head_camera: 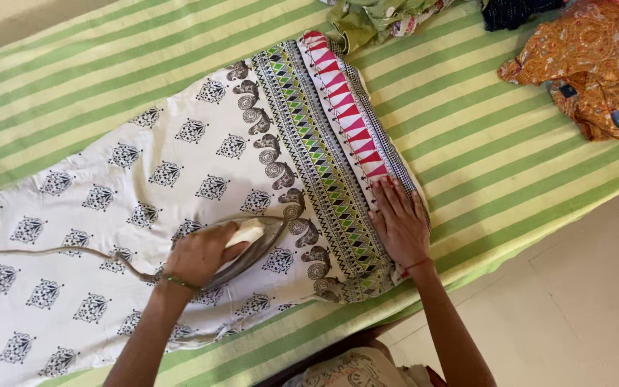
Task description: The person irons a white patterned garment on an ironing board, smoothing the fabric with one hand while pressing the iron over different sections of the item.
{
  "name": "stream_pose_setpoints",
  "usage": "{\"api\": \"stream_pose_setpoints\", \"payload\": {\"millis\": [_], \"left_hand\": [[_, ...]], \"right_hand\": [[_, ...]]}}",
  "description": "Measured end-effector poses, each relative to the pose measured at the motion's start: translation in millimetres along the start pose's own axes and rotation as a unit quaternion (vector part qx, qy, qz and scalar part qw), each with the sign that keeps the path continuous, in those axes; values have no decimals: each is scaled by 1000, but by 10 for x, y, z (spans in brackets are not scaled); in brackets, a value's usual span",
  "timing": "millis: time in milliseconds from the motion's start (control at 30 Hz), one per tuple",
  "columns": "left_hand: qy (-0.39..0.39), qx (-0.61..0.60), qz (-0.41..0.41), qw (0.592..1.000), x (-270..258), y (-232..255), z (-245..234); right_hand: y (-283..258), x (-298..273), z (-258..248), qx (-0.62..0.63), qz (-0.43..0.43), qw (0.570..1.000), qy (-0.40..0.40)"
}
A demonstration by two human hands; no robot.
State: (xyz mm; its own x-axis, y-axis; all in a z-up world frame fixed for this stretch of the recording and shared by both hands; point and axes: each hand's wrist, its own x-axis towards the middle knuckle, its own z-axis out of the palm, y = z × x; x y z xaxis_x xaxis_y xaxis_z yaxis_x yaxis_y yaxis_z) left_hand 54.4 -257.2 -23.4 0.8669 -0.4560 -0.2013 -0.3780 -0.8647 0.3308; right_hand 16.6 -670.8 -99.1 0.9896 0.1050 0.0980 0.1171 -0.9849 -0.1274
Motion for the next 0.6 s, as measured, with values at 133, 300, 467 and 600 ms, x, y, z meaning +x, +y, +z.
{"api": "stream_pose_setpoints", "payload": {"millis": [133, 300, 467, 600], "left_hand": [[6, 5, 47, 999, 275, 186, 102], [-38, -41, 123, 991, 971, 954, 269], [-41, -87, 139, 986, 1015, 1264, 350], [11, -117, 114, 987, 503, 803, 349]], "right_hand": [[4, -4, 23, -49, 15, 998, 38], [1, -25, -42, -21, 57, 997, 43], [-2, -26, -158, 27, 35, 998, 49], [41, -42, -94, 8, 35, 998, 45]]}}
